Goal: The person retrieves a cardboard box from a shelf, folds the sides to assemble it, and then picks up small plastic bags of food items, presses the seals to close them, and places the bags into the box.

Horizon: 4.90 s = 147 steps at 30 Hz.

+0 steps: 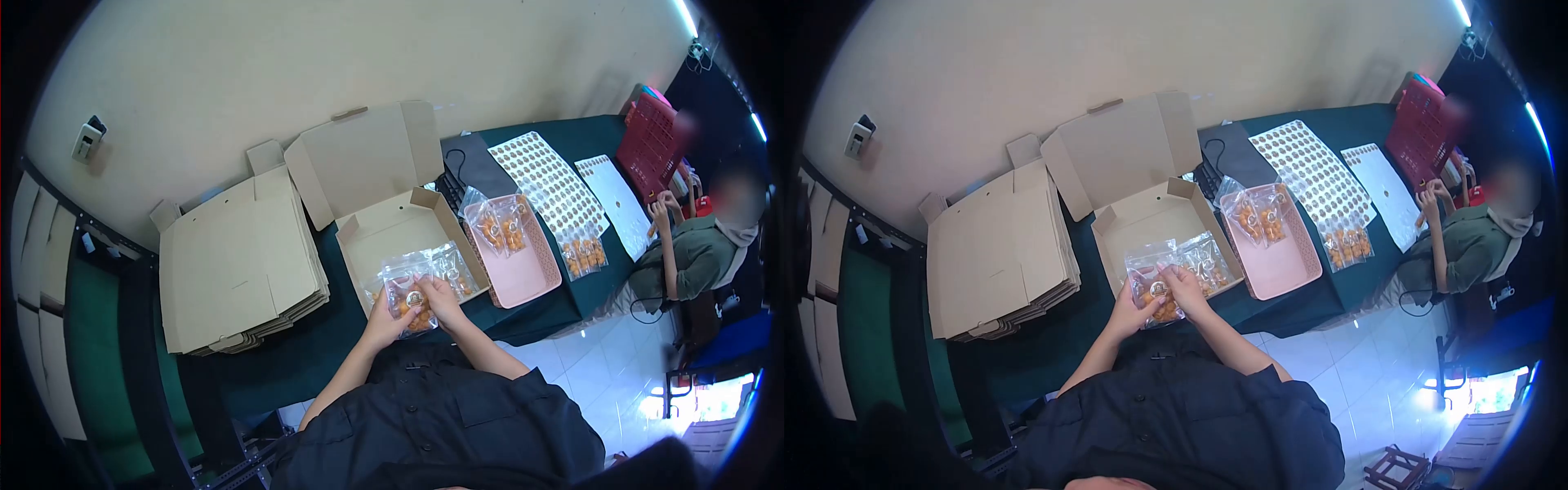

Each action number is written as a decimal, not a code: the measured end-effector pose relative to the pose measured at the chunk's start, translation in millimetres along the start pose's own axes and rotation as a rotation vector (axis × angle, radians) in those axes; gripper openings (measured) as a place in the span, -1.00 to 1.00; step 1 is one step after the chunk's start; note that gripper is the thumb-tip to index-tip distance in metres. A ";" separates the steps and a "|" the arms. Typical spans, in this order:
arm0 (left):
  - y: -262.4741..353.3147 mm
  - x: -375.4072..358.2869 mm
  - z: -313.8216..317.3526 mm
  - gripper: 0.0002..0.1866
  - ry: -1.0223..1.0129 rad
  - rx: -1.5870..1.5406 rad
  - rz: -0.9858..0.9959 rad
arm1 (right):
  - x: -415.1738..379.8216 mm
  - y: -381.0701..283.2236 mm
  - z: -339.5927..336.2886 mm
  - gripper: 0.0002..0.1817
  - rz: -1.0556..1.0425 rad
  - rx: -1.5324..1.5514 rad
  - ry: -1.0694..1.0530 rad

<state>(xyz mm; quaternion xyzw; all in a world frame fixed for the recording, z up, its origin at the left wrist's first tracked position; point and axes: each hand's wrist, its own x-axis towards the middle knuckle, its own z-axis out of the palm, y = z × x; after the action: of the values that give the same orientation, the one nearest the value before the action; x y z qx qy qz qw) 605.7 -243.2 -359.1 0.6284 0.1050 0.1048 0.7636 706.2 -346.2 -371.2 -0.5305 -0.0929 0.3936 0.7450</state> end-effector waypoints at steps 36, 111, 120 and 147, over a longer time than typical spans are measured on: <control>36.8 -8.7 17.8 -0.43 0.161 -0.085 0.271 | -23.5 -41.6 24.7 -0.58 -0.508 -0.685 -0.190; -76.7 -17.7 -79.4 -0.69 0.263 0.511 -0.289 | 121.6 -45.6 -224.1 -0.19 -0.089 -1.244 1.038; -52.8 -14.5 -71.6 -0.64 0.204 0.572 -0.409 | 102.9 -15.5 -270.0 -0.10 -0.106 -1.139 0.475; -30.1 19.4 0.3 -0.70 0.159 -0.291 0.016 | 7.5 -28.2 -17.8 -0.67 -0.021 -0.272 -0.172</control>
<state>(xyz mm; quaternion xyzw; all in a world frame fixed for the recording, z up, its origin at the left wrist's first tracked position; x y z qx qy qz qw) 625.3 -243.4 -389.2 0.5016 0.1437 0.1745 0.8351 734.9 -357.4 -356.4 -0.5897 -0.2142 0.4138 0.6597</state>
